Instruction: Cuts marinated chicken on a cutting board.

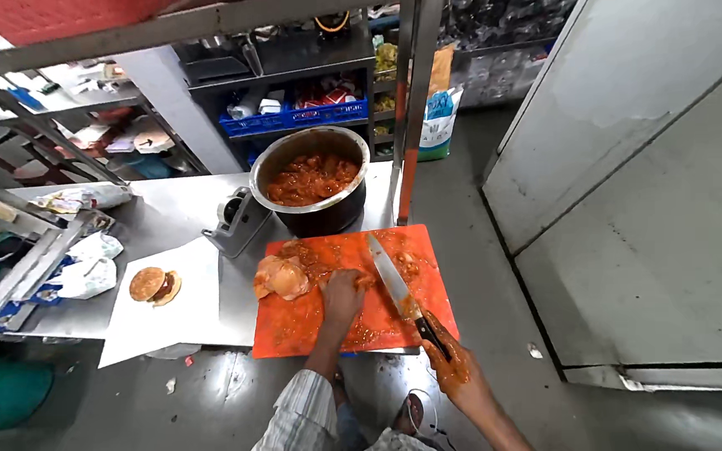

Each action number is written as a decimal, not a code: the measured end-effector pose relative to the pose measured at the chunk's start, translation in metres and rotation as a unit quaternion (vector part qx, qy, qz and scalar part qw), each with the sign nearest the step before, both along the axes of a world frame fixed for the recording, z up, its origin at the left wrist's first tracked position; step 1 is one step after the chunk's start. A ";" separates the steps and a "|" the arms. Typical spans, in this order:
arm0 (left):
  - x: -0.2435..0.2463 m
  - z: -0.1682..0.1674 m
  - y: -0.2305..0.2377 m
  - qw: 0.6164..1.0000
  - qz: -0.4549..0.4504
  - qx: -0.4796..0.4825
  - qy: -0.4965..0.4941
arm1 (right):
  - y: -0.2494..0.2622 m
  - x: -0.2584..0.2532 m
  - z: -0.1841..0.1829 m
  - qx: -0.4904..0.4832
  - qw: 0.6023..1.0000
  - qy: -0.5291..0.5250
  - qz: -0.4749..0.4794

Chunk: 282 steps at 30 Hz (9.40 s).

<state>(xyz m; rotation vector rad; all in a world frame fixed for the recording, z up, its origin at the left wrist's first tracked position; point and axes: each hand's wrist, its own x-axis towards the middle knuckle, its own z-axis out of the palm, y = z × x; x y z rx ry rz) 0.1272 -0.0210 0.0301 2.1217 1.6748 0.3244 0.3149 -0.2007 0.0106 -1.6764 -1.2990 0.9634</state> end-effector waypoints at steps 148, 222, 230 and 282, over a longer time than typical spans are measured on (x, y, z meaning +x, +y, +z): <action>-0.124 0.052 0.084 0.992 0.033 -0.014 0.117 | 0.037 -0.066 0.021 -0.141 0.969 -0.156 0.133; -0.039 -0.052 -0.004 0.994 -0.060 0.063 -0.070 | 0.012 -0.045 0.012 -0.080 0.978 -0.181 0.059; -0.032 -0.054 -0.001 0.991 -0.082 0.098 -0.030 | 0.030 -0.065 0.016 -0.156 0.949 -0.263 0.083; -0.019 -0.039 0.016 0.999 -0.022 -0.004 -0.030 | 0.013 -0.072 0.007 -0.152 0.943 -0.285 0.076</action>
